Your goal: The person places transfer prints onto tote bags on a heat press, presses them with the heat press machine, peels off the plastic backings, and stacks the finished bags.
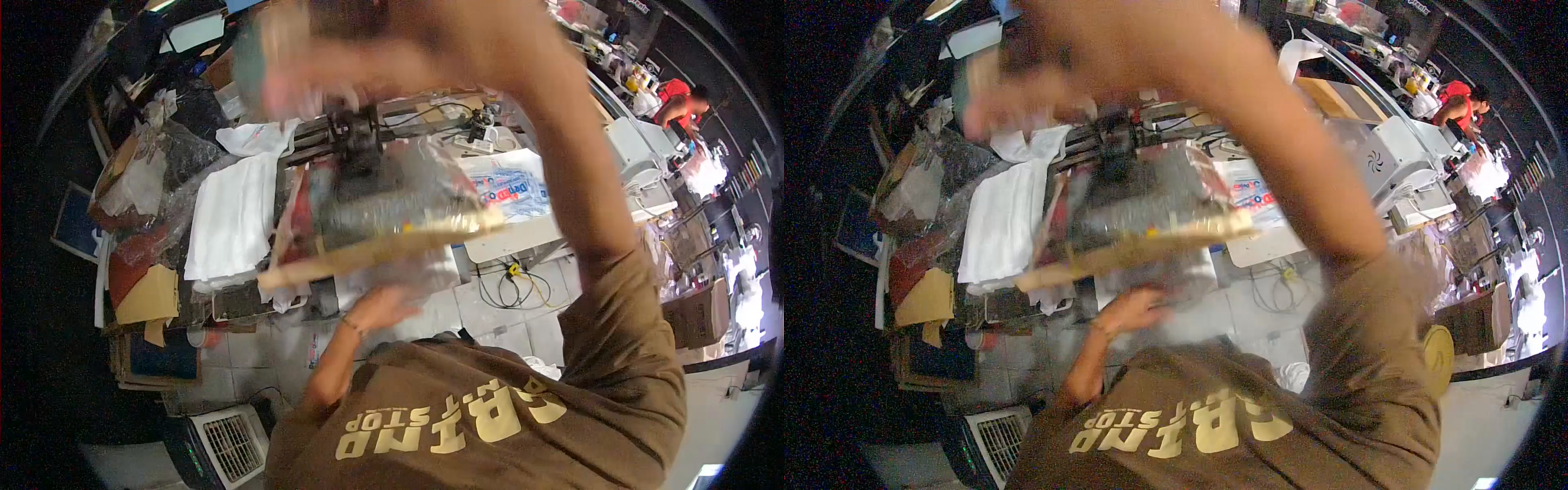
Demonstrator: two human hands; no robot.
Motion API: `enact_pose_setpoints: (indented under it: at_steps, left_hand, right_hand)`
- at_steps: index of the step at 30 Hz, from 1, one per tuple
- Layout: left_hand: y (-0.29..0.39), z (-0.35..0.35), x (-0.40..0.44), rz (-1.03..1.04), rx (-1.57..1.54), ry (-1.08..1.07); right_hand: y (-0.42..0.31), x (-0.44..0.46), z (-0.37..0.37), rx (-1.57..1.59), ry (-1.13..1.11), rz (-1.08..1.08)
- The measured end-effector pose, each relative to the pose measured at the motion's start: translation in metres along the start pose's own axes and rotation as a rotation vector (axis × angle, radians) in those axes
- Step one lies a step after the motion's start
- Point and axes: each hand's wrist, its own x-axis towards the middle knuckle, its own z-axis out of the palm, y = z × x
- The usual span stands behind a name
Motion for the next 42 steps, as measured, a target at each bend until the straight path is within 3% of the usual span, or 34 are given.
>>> enact_pose_setpoints:
  at_steps: [3, 5, 6, 8, 9, 11, 13, 14, 17, 18, 19, 22, 25, 29, 34, 37, 38, 39, 42]
  left_hand:
    - [0.075, -0.049, -0.054, 0.309, -0.111, -0.328]
    - [0.128, -0.095, -0.092, 0.613, -0.165, -0.176]
    - [0.122, -0.1, -0.095, 0.611, -0.154, -0.168]
    - [0.107, -0.105, -0.098, 0.712, -0.617, -0.04]
    - [0.104, -0.101, -0.085, 0.71, -0.602, -0.02]
    - [0.1, -0.08, -0.04, 0.385, -0.135, 0.475]
    - [0.083, -0.057, -0.012, 0.301, -0.103, 0.496]
    - [0.073, -0.047, -0.006, 0.22, -0.084, 0.497]
    - [0.049, -0.027, 0.003, 0.314, 0.074, 0.672]
    - [0.048, -0.02, 0.003, 0.258, 0.128, 0.758]
    - [0.045, -0.021, 0.004, 0.263, 0.133, 0.762]
    - [0.038, -0.02, 0.003, 0.245, 0.006, 0.68]
    - [0.037, -0.02, 0.002, 0.14, -0.049, 0.546]
    - [0.032, -0.02, 0.007, 0.188, -0.089, 0.559]
    - [0.04, -0.022, 0.003, 0.147, -0.033, 0.497]
    - [0.043, -0.037, 0.003, 0.221, -0.022, 0.422]
    - [0.042, -0.044, 0.006, 0.345, -0.007, 0.492]
    - [0.041, -0.053, 0.009, 0.47, 0.008, 0.559]
    - [0.028, -0.09, 0.025, 0.362, 0.076, 0.581]
  right_hand:
    - [-0.074, -0.084, 0.02, 0.456, -0.191, 0.072]
    - [-0.118, -0.131, 0.043, 0.678, -0.374, 0.198]
    - [-0.135, -0.151, 0.057, 0.789, -0.441, 0.289]
    - [-0.16, -0.191, 0.077, 0.906, -0.585, 0.509]
    - [-0.178, -0.211, 0.09, 0.986, -0.498, 0.554]
    - [-0.199, -0.239, 0.11, 1.074, -0.403, 0.589]
    - [-0.197, -0.263, 0.121, 0.73, -0.691, 0.297]
    - [-0.206, -0.285, 0.128, 0.729, -0.68, 0.288]
    - [-0.225, -0.322, 0.144, 0.632, -0.828, 0.265]
    - [-0.229, -0.319, 0.149, 0.699, -0.902, 0.392]
    - [-0.228, -0.315, 0.154, 0.766, -0.973, 0.523]
    - [-0.217, -0.29, 0.136, 0.784, -0.817, 0.464]
    - [-0.211, -0.286, 0.132, 0.908, -0.807, 0.465]
    - [-0.223, -0.306, 0.147, 0.888, -0.964, 0.474]
    - [-0.231, -0.31, 0.143, 0.727, -0.823, 0.369]
    - [-0.235, -0.303, 0.138, 0.599, -0.685, 0.332]
    - [-0.234, -0.298, 0.14, 0.599, -0.679, 0.326]
    - [-0.234, -0.29, 0.142, 0.61, -0.827, 0.397]
    - [-0.224, -0.264, 0.137, 0.65, -1.115, 0.441]
